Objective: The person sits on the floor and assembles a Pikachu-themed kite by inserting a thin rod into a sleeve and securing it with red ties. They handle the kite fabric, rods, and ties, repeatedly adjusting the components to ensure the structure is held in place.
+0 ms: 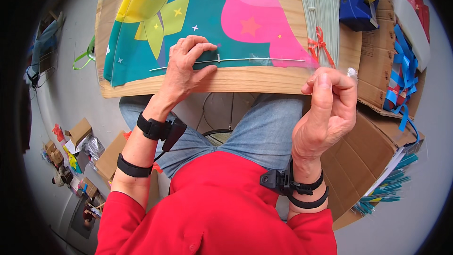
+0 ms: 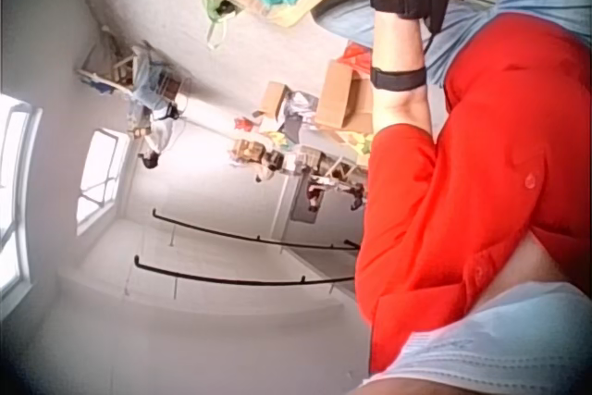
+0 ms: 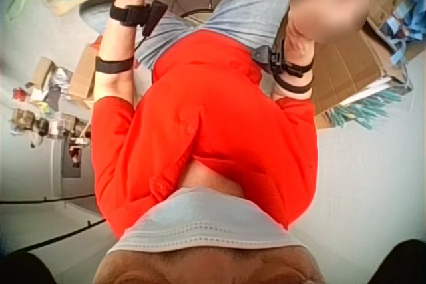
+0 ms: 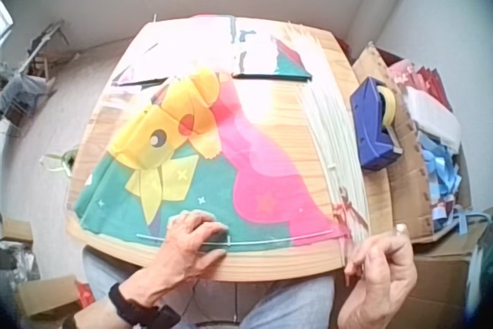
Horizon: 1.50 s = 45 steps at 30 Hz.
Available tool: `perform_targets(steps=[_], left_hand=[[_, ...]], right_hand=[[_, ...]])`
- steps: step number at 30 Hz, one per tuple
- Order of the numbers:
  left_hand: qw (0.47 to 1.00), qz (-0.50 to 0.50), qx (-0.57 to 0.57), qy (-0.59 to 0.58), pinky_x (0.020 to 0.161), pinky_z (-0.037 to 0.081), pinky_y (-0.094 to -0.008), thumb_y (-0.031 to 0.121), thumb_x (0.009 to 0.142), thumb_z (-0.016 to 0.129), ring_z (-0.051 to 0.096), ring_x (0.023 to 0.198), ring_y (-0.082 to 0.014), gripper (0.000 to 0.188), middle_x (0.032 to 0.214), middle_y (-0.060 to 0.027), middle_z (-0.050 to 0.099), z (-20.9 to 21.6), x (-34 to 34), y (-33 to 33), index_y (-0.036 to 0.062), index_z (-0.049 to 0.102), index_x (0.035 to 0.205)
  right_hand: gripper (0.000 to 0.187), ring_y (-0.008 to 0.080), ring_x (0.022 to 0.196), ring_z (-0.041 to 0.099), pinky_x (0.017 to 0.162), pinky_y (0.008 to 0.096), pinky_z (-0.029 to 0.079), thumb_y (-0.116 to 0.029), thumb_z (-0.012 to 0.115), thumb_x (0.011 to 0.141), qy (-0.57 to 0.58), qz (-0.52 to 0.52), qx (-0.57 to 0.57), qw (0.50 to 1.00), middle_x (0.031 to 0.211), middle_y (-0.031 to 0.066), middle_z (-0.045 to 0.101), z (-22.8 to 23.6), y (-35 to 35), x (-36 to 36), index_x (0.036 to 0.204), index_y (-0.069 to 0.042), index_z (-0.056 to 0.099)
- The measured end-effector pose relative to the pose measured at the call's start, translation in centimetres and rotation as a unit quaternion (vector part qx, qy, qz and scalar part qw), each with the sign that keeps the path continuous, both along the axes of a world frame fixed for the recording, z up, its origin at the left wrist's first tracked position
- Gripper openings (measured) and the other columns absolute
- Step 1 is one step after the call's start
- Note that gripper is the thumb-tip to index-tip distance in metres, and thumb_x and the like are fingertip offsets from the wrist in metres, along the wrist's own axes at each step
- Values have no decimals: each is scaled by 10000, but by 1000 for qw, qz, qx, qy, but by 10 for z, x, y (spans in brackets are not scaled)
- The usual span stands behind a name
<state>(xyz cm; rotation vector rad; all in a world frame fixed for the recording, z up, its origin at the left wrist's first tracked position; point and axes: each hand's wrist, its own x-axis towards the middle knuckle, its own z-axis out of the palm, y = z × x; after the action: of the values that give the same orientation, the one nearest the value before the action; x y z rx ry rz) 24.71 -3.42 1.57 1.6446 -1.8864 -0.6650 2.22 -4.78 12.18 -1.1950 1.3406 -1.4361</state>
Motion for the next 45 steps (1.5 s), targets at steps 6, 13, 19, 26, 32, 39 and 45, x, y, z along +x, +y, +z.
perform_targets(steps=[6, 13, 19, 26, 32, 39, 45], left_hand=[[999, -7, -22, -43, 790, 370, -353, 116, 634, 732, 506, 887, -215, 274, 994, 0, 540, 6, -6, 0, 133, 616, 881], [999, -6, -37, -28, 782, 375, -357, 89, 652, 708, 506, 878, -218, 203, 994, 1, 555, -3, -2, 0, 119, 602, 823], [999, -24, -25, -20, 781, 381, -354, 92, 645, 710, 509, 896, -222, 210, 1003, -12, 557, -3, 2, -1, 113, 598, 822], [999, -2, -24, -26, 815, 357, -358, 110, 653, 718, 497, 908, -218, 207, 1040, -5, 542, 4, -5, -1, 116, 590, 815], [999, -15, -16, -30, 837, 343, -366, 119, 666, 713, 487, 930, -218, 204, 1077, -12, 532, 1, -2, 2, 115, 579, 820], [999, -25, -4, -20, 852, 340, -370, 122, 674, 709, 484, 947, -230, 198, 1099, -20, 529, 2, 1, 2, 111, 577, 821], [999, -5, -18, -50, 827, 345, -357, 145, 673, 719, 491, 919, -201, 187, 1063, 2, 541, 4, -7, 0, 130, 596, 813]], right_hand=[[58, 102, 680, 467, 644, 237, 398, -66, 513, 880, -2, -3, 11, 1000, 806, 71, 549, -3, 0, 0, 891, -8, 517], [61, 104, 685, 469, 647, 237, 397, -65, 516, 882, -8, -1, 17, 1000, 804, 73, 549, -5, -1, -1, 899, -7, 517], [57, 104, 686, 468, 641, 239, 399, -60, 510, 879, 0, 3, 15, 1000, 801, 74, 547, -8, -2, -1, 884, -4, 515], [45, 104, 685, 456, 640, 240, 394, -53, 493, 879, 7, -12, 23, 1000, 801, 72, 535, -7, -1, 0, 881, -10, 505], [39, 102, 692, 451, 639, 239, 388, -51, 486, 880, 0, -2, 22, 1000, 804, 70, 531, -10, -3, -5, 888, -15, 500], [46, 105, 686, 445, 636, 238, 383, -53, 482, 879, 9, -16, 31, 999, 812, 72, 530, -11, -3, -4, 888, -11, 500], [47, 107, 691, 446, 637, 237, 386, -50, 480, 877, 5, -8, 27, 1000, 821, 77, 529, -12, -3, -5, 890, -9, 499]])
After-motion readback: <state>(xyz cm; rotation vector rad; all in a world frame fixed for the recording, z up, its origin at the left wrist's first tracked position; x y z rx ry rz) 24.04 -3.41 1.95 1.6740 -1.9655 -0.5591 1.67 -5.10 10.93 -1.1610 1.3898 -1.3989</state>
